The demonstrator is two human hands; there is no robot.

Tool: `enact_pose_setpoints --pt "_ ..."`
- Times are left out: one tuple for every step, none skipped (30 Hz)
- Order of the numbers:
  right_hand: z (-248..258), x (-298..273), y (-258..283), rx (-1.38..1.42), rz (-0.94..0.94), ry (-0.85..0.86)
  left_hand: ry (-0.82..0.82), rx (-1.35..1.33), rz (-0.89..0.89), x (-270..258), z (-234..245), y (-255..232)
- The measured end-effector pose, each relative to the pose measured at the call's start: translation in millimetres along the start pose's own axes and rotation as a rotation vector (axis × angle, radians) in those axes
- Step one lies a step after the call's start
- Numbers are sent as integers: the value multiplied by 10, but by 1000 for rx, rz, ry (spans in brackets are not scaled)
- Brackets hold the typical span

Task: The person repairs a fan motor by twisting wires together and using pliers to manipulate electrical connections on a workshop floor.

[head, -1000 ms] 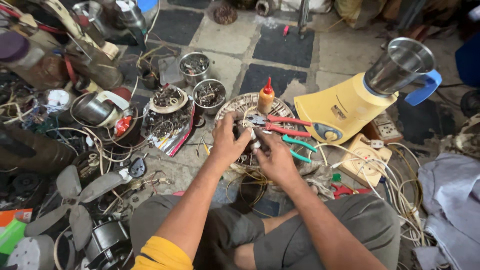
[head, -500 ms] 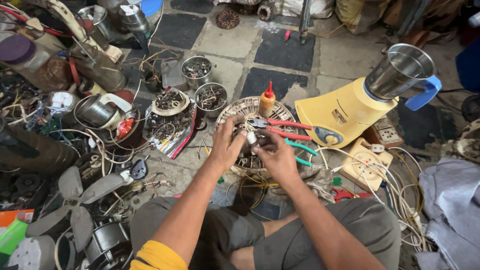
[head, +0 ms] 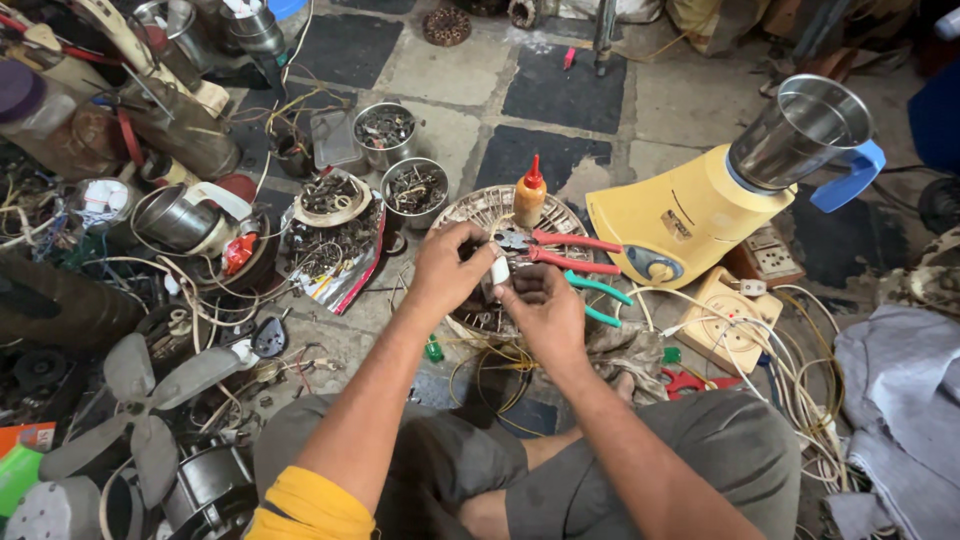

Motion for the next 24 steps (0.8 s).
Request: enact_pose_setpoints --pt "1 -8 36 -23 -9 -5 -36 0 -5 -28 -11 1" --pt "4 -16 71 -46 -19 -10 -72 32 1 -50 -28 -1" --pt "10 -20 117 -91 -18 -7 -107 63 6 -64 -49 -11" --pt "18 -24 158 -137 -17 -4 -143 94 11 -79 -61 -22" --pt "8 -22 195 -180 -15 0 -151 99 0 -88 -72 -30" --pt "9 -24 246 -189 31 -22 -158 105 -11 -98 -76 -38" --pt "9 -29 284 -197 77 -42 -166 110 -21 -105 -79 -44" --pt "6 -29 309 -205 123 -63 -155 99 -15 -101 -86 -33" --pt "-16 -15 258 -148 93 -43 -143 88 -7 -100 -97 -22" --pt "-43 8 198 -91 63 -23 -131 77 0 -96 -113 -14" --pt "-71 28 130 -34 33 -4 -141 84 -5 -99 -115 -17" --pt "-53 31 119 -147 47 -40 -152 90 -10 -100 -121 -25" --pt "-48 44 116 -257 62 -75 -162 99 -15 -102 -107 -28" --pt "-57 50 117 -367 76 -110 -169 98 -18 -104 -91 -26" --pt "-71 43 100 -369 97 -129 -175 94 -22 -107 -96 -29" --pt "-93 36 90 -371 117 -147 -180 90 -25 -115 -93 -28" --pt "-99 27 91 -376 139 -165 -172 80 -18 -112 -106 -25" --pt "-107 14 69 -256 149 -159 -164 69 -10 -111 -117 -24" --pt "-130 0 61 -133 161 -152 -159 60 -3 -109 -105 -18" --pt "-144 -18 61 -11 172 -145 -162 63 -12 -108 -96 -30" --pt "-144 -56 88 -1 189 -163 -167 66 -19 -117 -88 -38" --pt "-141 -95 115 9 205 -181 -172 70 -25 -125 -78 -42" --pt "-138 -142 134 19 217 -201 -168 67 -15 -141 -80 -31" --pt "-137 -165 152 -42 204 -205 -163 65 -5 -154 -82 -20"
Point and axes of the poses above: each hand's wrist, its own x-axis towards the middle knuckle, its own z-axis out of the back of the hand, y = z × x, the point moved 7 cm from there along x, towards the middle knuckle, and after that the axes turned 14 degrees about y, right-handed, at the moved point
